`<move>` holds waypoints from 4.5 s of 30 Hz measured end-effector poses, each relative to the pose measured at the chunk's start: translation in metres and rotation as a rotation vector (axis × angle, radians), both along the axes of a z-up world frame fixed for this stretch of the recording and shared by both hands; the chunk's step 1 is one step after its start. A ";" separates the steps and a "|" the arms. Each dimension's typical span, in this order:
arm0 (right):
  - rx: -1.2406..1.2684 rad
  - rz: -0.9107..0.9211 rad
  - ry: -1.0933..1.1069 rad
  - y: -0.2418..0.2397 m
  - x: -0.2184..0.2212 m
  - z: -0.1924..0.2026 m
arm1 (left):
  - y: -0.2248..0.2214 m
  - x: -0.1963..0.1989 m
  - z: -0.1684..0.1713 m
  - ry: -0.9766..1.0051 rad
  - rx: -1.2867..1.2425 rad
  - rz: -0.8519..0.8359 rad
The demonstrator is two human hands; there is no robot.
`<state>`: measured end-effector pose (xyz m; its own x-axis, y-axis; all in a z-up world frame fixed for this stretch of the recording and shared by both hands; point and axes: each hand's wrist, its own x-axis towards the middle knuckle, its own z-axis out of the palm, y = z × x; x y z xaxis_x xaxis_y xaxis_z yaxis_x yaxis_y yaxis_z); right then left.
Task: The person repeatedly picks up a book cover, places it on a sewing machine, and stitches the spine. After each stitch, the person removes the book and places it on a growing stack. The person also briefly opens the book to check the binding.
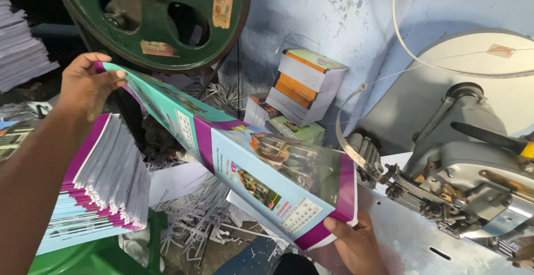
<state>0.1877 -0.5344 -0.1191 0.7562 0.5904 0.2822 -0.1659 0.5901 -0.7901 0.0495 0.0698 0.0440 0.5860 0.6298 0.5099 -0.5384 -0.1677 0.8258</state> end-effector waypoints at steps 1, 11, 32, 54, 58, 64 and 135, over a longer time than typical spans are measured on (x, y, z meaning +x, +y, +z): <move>0.005 -0.004 0.002 0.001 0.004 0.000 | 0.001 0.002 -0.001 -0.005 -0.003 -0.014; 0.005 -0.027 0.080 0.009 0.009 0.011 | -0.002 0.034 -0.015 0.093 0.005 0.005; -0.937 -0.641 -0.120 0.002 -0.001 0.043 | -0.008 0.090 -0.056 0.542 0.073 0.078; -1.573 -0.962 -0.124 -0.101 -0.016 0.051 | -0.099 0.147 -0.097 0.890 0.157 -0.190; -1.587 -1.025 -0.192 -0.118 -0.014 0.043 | -0.117 0.151 -0.103 0.844 0.152 -0.219; -1.676 -1.094 -0.249 -0.139 -0.012 0.031 | -0.137 0.149 -0.098 0.874 0.211 -0.227; -1.438 -1.304 -1.123 -0.175 -0.013 0.037 | -0.207 0.143 -0.091 0.858 0.372 -0.294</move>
<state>0.1746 -0.7090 -0.0819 0.6702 0.1978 0.7153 0.4003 -0.9079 -0.1241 0.1923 -0.1377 -0.0474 0.9583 0.2846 -0.0267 0.1585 -0.4515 0.8781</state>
